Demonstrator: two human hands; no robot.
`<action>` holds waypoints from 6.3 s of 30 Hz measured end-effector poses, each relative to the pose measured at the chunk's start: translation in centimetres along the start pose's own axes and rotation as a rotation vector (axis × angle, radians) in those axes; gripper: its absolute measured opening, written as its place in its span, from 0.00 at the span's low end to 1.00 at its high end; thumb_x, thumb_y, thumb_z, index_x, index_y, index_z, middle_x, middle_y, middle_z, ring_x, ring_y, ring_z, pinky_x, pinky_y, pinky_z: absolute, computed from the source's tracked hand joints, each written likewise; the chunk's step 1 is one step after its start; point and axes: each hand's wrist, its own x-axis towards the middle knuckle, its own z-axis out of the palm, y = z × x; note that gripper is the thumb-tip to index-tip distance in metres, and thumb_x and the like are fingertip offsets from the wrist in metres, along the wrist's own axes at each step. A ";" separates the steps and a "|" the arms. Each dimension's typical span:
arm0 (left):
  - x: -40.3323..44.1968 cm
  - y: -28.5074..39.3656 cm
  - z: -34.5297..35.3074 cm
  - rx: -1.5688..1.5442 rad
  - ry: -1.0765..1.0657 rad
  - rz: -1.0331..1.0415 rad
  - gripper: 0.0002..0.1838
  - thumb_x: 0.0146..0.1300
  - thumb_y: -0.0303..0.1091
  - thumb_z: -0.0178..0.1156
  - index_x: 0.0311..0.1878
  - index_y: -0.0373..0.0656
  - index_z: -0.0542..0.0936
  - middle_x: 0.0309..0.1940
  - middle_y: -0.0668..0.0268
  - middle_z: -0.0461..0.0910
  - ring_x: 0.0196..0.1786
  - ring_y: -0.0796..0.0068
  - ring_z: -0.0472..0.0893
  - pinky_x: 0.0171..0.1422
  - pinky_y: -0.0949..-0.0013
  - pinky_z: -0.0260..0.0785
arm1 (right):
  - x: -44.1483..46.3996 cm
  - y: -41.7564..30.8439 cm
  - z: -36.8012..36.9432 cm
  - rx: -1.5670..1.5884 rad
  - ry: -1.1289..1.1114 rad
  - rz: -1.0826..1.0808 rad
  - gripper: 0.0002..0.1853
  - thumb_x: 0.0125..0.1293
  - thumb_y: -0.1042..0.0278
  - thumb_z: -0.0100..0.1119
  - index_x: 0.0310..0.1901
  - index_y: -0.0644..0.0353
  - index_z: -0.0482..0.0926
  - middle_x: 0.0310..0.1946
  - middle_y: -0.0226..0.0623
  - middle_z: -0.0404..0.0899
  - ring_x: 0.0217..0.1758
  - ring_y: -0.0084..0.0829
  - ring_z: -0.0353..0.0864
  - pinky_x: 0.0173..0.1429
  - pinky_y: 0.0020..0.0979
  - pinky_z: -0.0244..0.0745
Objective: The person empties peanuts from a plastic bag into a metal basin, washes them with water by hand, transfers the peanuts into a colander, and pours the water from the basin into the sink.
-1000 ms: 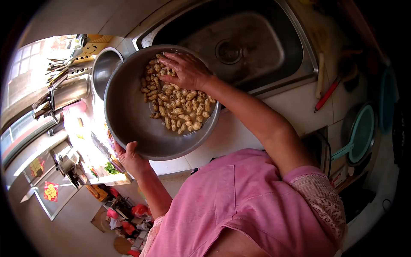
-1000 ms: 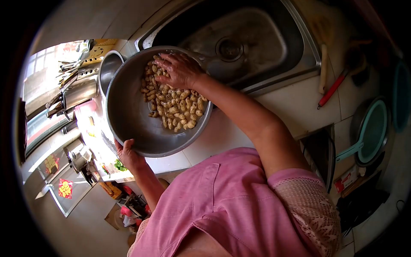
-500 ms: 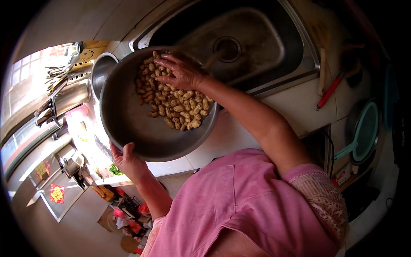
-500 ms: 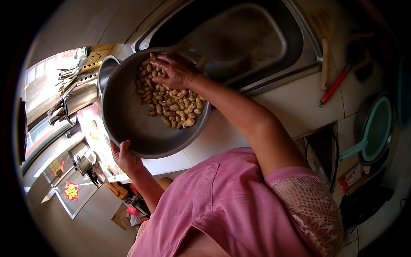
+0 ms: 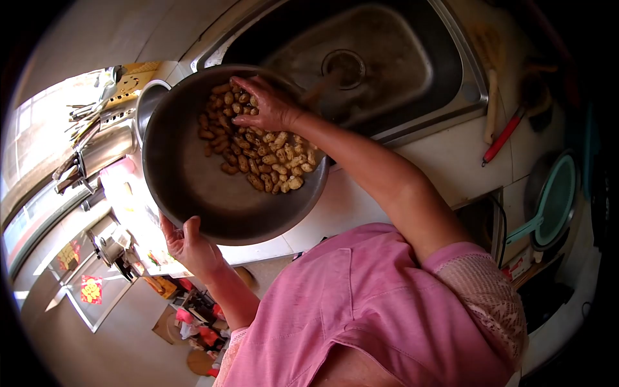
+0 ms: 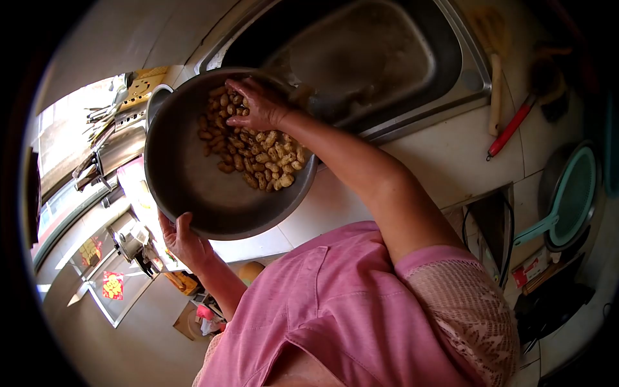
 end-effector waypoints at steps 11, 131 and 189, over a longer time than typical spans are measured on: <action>0.6 0.4 2.2 0.118 -0.054 0.157 0.27 0.46 0.13 0.48 0.55 0.31 0.67 0.44 0.55 0.75 0.44 0.67 0.76 0.53 0.70 0.67 | -0.1 0.9 0.7 0.051 -0.023 0.038 0.39 0.48 0.53 0.64 0.61 0.51 0.58 0.54 0.43 0.63 0.56 0.42 0.65 0.58 0.34 0.63; 4.7 -21.5 14.9 0.141 -0.578 -0.982 0.18 0.50 0.27 0.50 0.45 0.28 0.70 0.37 0.53 0.76 0.35 0.58 0.79 0.34 0.59 0.75 | -3.4 16.3 -17.2 -0.911 -0.228 0.370 0.31 0.56 0.42 0.50 0.59 0.46 0.63 0.66 0.44 0.44 0.70 0.43 0.39 0.64 0.58 0.39; 5.0 -22.3 14.9 0.055 -0.633 -0.958 0.16 0.50 0.25 0.50 0.42 0.25 0.69 0.36 0.51 0.75 0.35 0.60 0.79 0.35 0.62 0.76 | 0.3 10.8 -18.6 -1.229 -0.631 0.004 0.34 0.51 0.41 0.55 0.60 0.38 0.61 0.67 0.36 0.46 0.68 0.44 0.45 0.68 0.53 0.33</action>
